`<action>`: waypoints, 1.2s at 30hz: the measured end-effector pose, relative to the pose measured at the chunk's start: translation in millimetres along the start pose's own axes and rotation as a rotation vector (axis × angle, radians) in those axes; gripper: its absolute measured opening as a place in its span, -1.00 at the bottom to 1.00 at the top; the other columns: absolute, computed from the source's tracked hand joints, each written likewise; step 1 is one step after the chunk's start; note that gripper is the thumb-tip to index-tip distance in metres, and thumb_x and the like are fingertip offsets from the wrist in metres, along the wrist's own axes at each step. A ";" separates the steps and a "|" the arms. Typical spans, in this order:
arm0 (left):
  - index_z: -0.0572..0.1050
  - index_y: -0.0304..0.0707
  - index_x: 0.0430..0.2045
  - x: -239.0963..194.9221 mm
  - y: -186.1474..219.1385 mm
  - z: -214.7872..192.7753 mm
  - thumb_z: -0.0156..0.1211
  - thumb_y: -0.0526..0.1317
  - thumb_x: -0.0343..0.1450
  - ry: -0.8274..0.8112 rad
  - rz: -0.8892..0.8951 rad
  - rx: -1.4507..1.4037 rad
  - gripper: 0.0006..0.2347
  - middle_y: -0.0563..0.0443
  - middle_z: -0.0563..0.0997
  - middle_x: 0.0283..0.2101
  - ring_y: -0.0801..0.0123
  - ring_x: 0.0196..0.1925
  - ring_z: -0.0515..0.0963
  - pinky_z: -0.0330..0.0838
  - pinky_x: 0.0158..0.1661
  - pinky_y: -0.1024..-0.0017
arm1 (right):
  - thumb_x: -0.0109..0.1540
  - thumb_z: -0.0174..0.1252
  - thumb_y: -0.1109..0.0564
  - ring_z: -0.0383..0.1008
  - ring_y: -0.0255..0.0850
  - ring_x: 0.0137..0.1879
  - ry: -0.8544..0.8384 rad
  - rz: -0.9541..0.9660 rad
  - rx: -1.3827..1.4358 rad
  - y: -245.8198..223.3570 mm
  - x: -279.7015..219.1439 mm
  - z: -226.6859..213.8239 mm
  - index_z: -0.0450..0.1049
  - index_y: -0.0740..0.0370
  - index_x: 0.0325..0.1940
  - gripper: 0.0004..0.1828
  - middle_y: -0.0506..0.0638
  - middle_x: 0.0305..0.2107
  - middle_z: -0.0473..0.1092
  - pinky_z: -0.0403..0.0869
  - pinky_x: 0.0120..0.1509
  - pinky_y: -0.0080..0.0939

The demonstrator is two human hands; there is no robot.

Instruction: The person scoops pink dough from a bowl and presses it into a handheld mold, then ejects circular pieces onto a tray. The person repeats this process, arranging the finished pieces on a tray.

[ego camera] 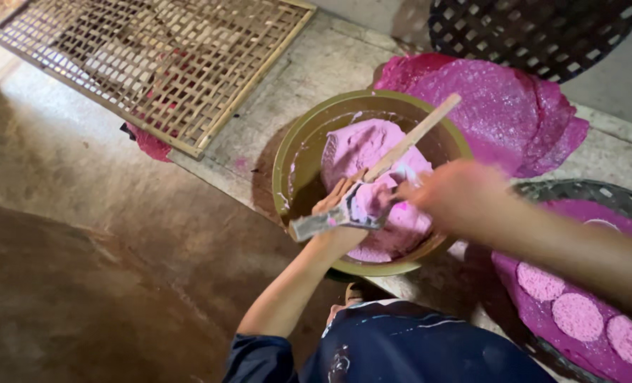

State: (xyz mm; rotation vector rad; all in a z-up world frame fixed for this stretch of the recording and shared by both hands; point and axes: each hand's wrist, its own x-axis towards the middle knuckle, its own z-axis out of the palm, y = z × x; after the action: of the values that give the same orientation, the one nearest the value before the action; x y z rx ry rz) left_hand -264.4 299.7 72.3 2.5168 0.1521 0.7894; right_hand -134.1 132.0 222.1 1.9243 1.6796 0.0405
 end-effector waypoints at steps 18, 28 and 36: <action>0.51 -0.22 0.02 -4.5 -11.7 -2.4 0.28 -0.14 0.27 0.036 -0.011 -0.014 -0.58 -0.19 0.54 0.11 -0.07 0.11 0.58 0.49 0.00 0.09 | 0.24 0.08 0.17 0.53 -0.34 -0.53 0.221 -0.105 -0.174 -40.6 -0.2 -47.3 0.47 0.25 0.02 -0.72 -0.07 -0.45 0.45 0.45 -0.55 -0.34; 0.55 -0.20 -0.18 2.3 -31.2 -23.0 0.30 -0.24 0.34 -0.104 -0.192 -0.219 -0.79 -0.07 0.64 -0.13 0.22 -0.11 0.64 0.52 -0.05 0.36 | 0.13 0.08 0.11 0.55 -0.25 -0.39 0.369 0.056 0.002 19.5 -46.4 -11.7 0.55 -0.11 -0.02 -0.65 -0.17 -0.47 0.40 0.49 -0.42 -0.25; 0.50 -0.26 0.03 1.4 -17.0 5.2 0.29 -0.22 0.29 -0.108 -0.131 -0.294 -0.60 -0.13 0.62 -0.01 0.16 0.03 0.61 0.50 0.05 0.31 | 0.16 0.09 0.09 0.53 -0.24 -0.39 0.325 -0.064 -0.139 -21.3 -20.0 -57.5 0.53 0.10 -0.13 -0.77 -0.07 -0.40 0.42 0.47 -0.39 -0.26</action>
State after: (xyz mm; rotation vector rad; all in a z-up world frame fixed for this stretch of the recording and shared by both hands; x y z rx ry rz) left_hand -259.6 312.7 61.0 2.2395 0.1507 0.5761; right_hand -179.6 137.4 267.5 1.8316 1.8895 0.4554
